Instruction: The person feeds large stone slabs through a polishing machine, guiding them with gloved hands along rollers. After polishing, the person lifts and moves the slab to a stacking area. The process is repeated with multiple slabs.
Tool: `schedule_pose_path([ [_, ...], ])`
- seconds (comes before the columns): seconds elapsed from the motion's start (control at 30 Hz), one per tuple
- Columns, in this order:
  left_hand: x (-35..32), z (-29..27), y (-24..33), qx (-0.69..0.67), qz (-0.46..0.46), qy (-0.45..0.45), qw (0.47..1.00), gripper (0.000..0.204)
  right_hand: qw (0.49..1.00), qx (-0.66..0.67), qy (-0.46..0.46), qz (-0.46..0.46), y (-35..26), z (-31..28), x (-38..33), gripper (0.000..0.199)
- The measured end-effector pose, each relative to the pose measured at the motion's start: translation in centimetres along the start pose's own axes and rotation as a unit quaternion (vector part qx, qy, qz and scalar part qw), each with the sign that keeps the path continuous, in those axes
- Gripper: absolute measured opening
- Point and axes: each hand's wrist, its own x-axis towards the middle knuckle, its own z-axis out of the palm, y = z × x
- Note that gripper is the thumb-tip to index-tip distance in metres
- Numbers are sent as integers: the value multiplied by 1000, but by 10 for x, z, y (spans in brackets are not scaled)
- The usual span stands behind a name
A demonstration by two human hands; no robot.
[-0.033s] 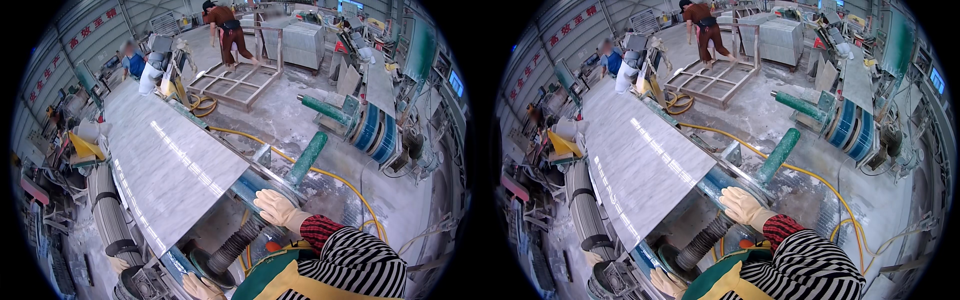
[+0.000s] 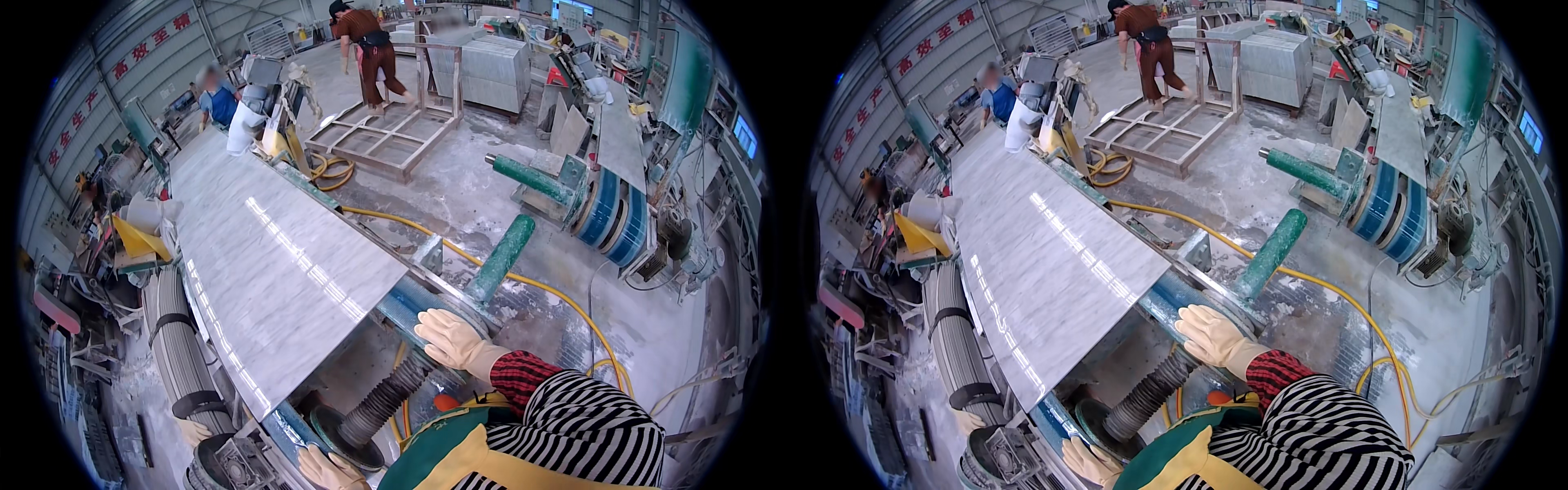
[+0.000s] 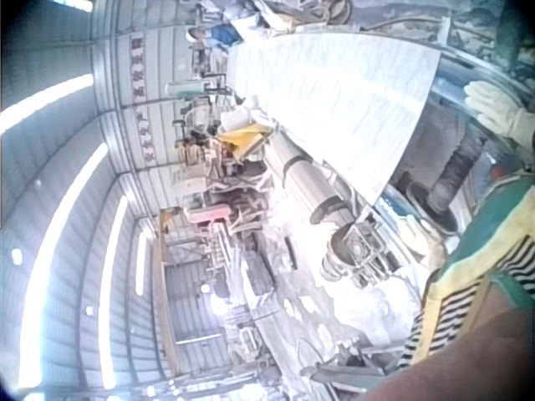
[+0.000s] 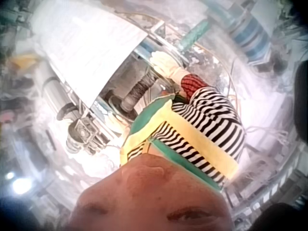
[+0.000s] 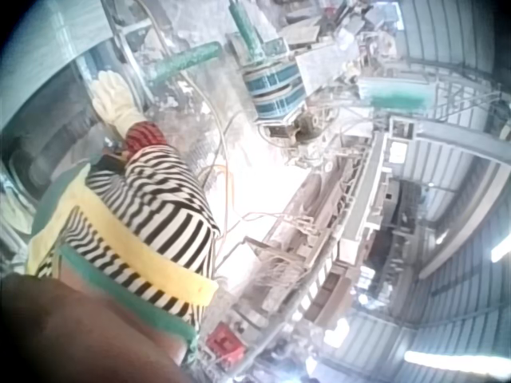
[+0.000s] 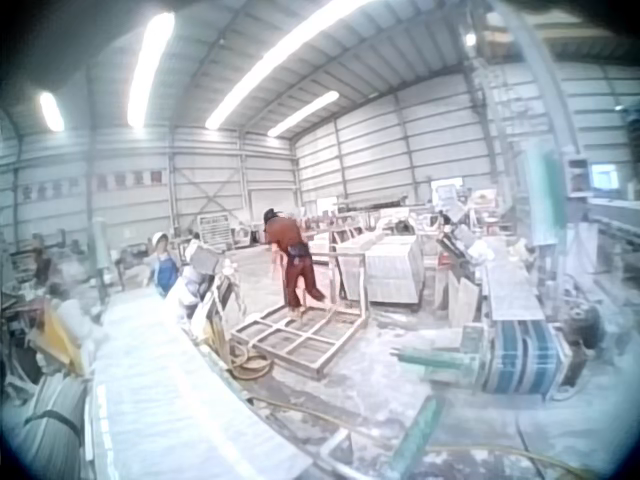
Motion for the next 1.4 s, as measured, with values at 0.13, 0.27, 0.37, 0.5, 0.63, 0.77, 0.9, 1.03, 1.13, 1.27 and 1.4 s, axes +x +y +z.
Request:
schedule_pose_path([
  [0.13,-5,5,-3,-9,-3,13,1000,42,1000,7,6,-7,-2,-3,1,44],
  [0.27,-5,6,-2,-16,-6,18,1000,43,1000,3,-5,-4,-4,-8,1,45],
  [0.37,-8,8,-5,-15,-4,17,1000,45,1000,5,-7,-4,-4,-7,-1,45],
  [0.5,-16,14,-12,-15,1,18,1000,48,1000,1,-1,-6,-4,-7,-1,44],
  [0.63,-12,8,-7,-20,1,12,1000,48,1000,-2,3,-4,-3,-4,-3,44],
  [0.77,-11,5,-5,-23,7,13,1000,48,1000,0,-5,1,-4,-4,-5,44],
  [0.9,-11,3,-4,-20,13,19,1000,46,1000,-7,4,-1,-3,-1,-7,44],
  [1.03,-11,2,-3,-29,20,31,999,45,1000,2,-12,8,0,1,-12,45],
  [1.13,-9,-3,1,-21,19,24,999,45,1000,1,-9,6,-1,1,-12,45],
  [1.27,1,-24,16,3,25,7,1000,45,1000,0,-9,5,-3,-2,-13,46],
  [1.4,-11,-19,-2,6,33,-18,999,47,1000,3,-5,2,-5,-3,-13,46],
])
